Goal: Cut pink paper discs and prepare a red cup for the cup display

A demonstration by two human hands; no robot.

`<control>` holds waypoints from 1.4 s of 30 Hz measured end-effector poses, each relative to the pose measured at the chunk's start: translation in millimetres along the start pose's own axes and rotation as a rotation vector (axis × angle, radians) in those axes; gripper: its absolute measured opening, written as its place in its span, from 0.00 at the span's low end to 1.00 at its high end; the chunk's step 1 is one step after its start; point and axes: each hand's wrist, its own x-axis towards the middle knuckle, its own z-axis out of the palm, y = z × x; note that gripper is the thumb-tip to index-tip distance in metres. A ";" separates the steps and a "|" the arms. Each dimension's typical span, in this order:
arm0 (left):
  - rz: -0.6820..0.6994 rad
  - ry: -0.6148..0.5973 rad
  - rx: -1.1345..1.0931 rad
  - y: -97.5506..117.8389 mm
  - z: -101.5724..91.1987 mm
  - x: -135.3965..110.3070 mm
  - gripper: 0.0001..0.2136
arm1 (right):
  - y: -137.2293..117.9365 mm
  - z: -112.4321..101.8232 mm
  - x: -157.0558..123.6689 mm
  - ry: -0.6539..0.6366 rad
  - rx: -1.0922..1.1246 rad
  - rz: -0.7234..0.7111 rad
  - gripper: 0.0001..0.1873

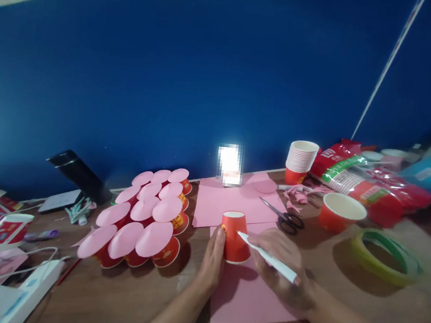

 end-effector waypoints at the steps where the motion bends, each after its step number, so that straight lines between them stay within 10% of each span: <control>1: 0.007 -0.006 -0.001 -0.4 0.2 0.1 0.30 | 0.3 -0.4 -0.1 0.007 -0.005 -0.001 0.14; 42: -0.005 0.022 -0.059 3.5 4.5 2.2 0.32 | 4.2 -3.1 -3.6 0.027 -0.015 0.072 0.11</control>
